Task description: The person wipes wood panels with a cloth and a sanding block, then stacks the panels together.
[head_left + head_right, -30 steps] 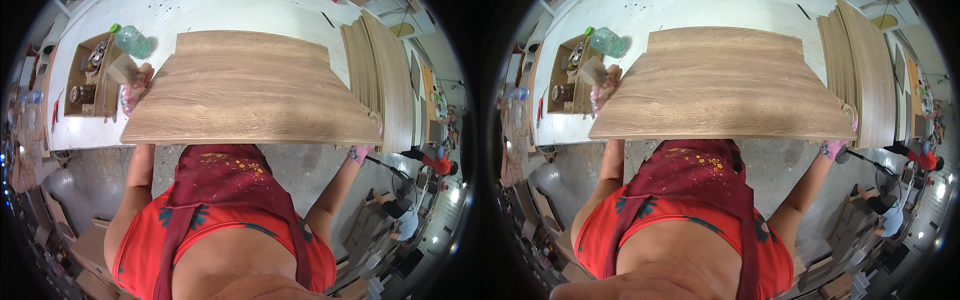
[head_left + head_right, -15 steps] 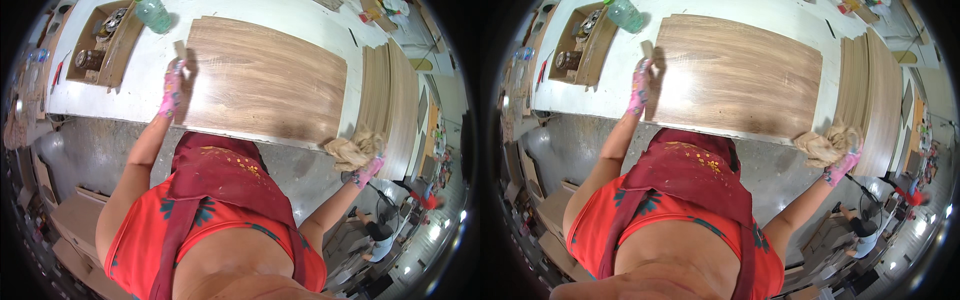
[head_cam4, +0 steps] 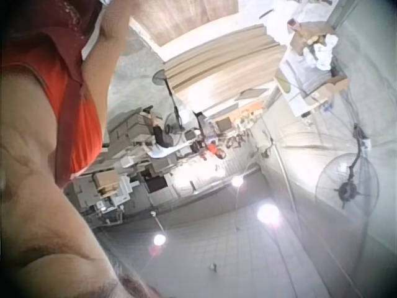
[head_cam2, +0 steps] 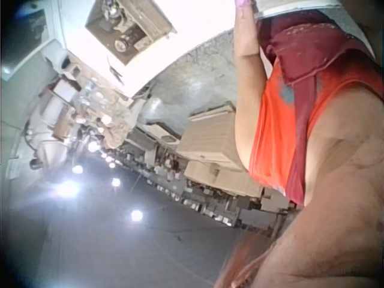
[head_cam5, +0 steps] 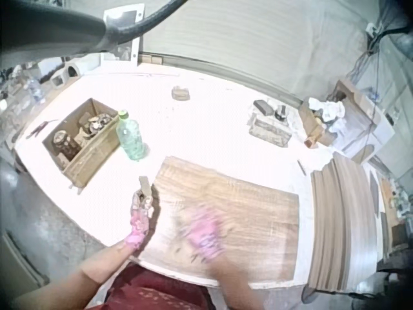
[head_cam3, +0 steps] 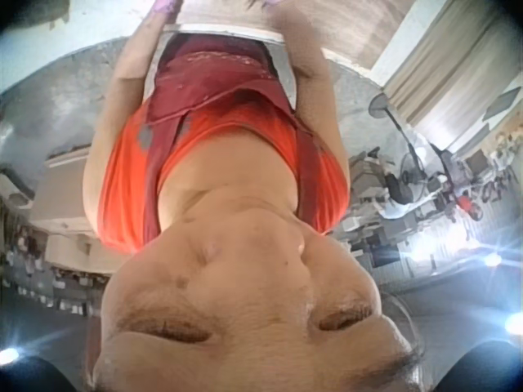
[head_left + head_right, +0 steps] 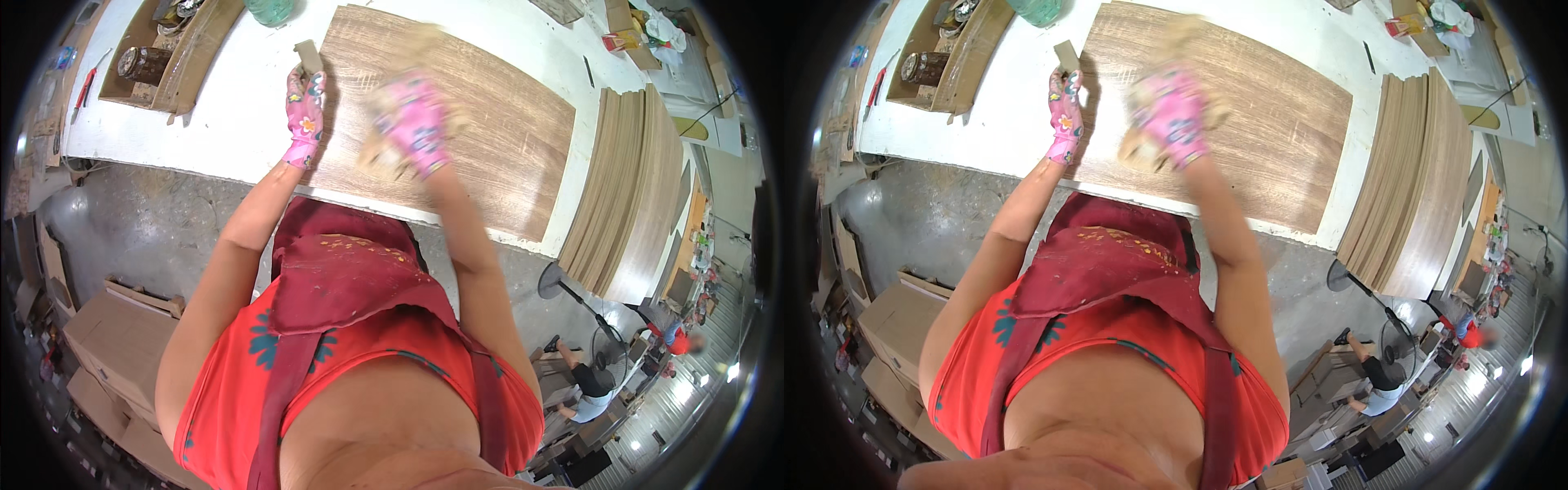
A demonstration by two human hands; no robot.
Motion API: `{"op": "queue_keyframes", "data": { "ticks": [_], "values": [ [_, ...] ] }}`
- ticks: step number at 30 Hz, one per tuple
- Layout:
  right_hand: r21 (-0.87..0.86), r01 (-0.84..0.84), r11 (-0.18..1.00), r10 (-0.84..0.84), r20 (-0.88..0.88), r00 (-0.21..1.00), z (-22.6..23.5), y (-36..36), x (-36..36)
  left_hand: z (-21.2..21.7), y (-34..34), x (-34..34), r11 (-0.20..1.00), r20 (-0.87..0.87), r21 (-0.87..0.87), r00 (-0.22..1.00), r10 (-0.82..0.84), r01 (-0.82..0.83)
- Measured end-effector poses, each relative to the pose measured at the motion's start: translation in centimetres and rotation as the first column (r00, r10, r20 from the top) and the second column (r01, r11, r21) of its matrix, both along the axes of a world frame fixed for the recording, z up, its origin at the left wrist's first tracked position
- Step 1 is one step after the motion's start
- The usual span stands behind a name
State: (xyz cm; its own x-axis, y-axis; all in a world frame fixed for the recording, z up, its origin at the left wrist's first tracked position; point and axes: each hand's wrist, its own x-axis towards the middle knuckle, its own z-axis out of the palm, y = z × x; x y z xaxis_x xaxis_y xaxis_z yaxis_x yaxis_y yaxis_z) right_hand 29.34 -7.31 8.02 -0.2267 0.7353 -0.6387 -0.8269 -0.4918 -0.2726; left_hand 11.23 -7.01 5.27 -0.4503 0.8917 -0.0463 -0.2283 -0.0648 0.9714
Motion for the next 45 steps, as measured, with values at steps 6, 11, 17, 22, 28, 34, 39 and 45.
{"op": "queue_keyframes", "data": {
  "ticks": [6, 11, 17, 22, 28, 34, 39, 45],
  "values": [
    [0.189, -0.136, 0.972, 0.183, -0.261, 0.948, -2.8, -10.7, 0.0, -0.7, 0.4, 0.0, 0.994, 0.046, 0.099, 0.998, 0.036, -0.041],
    [-0.196, -0.343, 0.919, -0.127, 0.674, -0.727, -0.4, -10.7, 16.1, -0.7, -0.2, -1.2, 0.995, 0.201, 0.100, 0.979, -0.032, 0.012],
    [-0.024, -0.511, 0.859, -0.356, 0.689, -0.631, 0.9, -9.7, 11.2, -0.4, -2.0, 3.5, 0.985, -0.022, 0.167, 0.999, -0.050, 0.053],
    [0.328, -0.753, 0.570, -0.524, 0.852, -0.026, 3.8, -6.8, 3.3, 3.3, -4.4, 5.3, 0.965, -0.157, 0.108, 0.963, -0.220, 0.238],
    [0.564, -0.431, 0.704, 0.033, 0.580, 0.814, 5.0, -3.6, 1.3, 4.1, -5.4, 6.0, 0.947, -0.391, 0.158, 0.898, -0.201, 0.280],
    [0.531, -0.154, 0.833, 0.073, 0.171, 0.983, 2.4, -3.5, 2.0, 5.2, -5.7, 5.5, 0.925, -0.310, 0.142, 0.903, -0.296, 0.352],
    [0.425, -0.056, 0.903, 0.059, 0.007, 0.998, 2.8, -4.2, 2.4, 7.6, -4.2, 3.9, 0.864, 0.438, 0.213, 0.746, -0.502, 0.456],
    [0.486, -0.191, 0.853, 0.093, 0.218, 0.972, 2.3, -5.1, 3.0, 8.3, -3.6, 3.9, 0.856, 0.131, 0.109, 0.846, -0.517, 0.505]
  ]
}}
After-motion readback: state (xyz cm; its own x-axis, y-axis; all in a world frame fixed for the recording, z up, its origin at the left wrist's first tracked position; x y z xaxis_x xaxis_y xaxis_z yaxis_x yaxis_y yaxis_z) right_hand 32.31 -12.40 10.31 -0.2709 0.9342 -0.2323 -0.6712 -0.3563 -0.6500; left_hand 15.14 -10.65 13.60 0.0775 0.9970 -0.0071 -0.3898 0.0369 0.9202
